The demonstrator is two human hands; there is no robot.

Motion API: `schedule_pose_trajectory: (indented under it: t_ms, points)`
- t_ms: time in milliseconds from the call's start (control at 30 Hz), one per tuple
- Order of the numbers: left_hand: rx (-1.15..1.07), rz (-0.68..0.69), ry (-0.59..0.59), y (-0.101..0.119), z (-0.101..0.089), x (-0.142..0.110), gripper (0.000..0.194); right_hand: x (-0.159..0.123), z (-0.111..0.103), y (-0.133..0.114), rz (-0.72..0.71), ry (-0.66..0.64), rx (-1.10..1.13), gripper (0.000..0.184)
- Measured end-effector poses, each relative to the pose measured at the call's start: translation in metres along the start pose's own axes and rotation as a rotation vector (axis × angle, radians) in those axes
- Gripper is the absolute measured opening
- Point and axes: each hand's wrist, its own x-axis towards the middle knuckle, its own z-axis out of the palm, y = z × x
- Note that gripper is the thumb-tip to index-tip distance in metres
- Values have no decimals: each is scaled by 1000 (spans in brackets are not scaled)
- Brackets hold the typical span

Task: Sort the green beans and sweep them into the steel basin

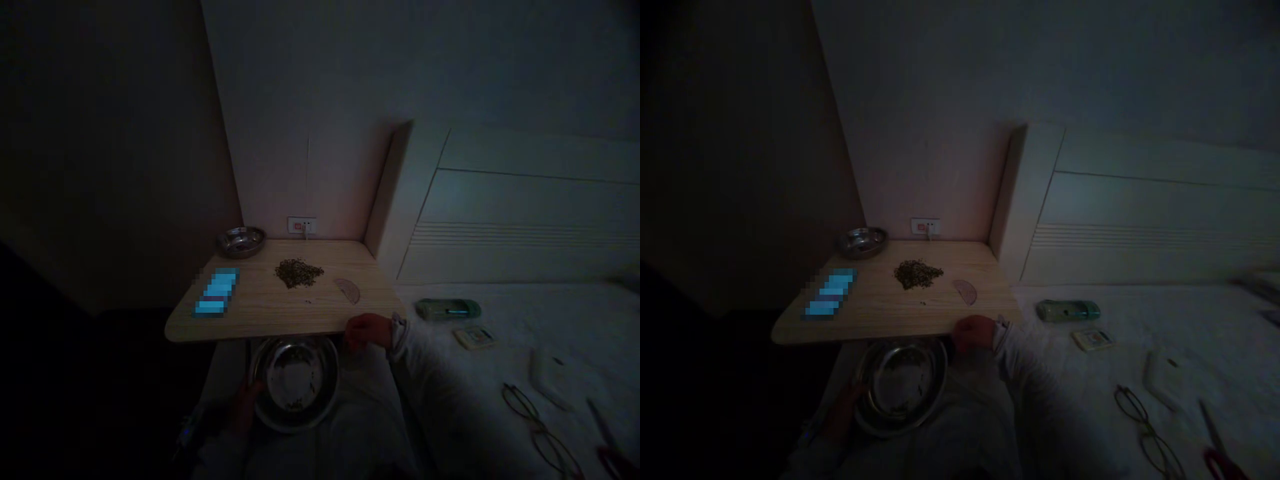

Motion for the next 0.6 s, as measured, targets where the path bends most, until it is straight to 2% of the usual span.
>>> schedule_pose_trajectory:
  t_ms: [33,100,133,167,267,333,467,600]
  points:
    - [-13,-10,0,0,1,0,8,3,-11,-4,28,60,-19,29]
    - [-28,-19,-11,-2,2,1,8,13,-30,-8,138,417,-246,27]
    - [-8,-23,-8,-2,2,2,9,19,-37,-8,194,532,-347,31]
    - [16,-25,-5,-1,2,3,10,26,-41,-6,245,580,-425,37]
    - [78,-47,4,2,0,2,11,41,-40,2,358,580,-566,52]
    - [71,-44,-2,3,0,2,9,47,-36,8,391,596,-601,56]
    - [17,14,-32,0,2,4,6,56,-36,16,403,647,-589,51]
    - [-62,-28,-57,1,7,3,6,68,-45,22,414,647,-522,46]
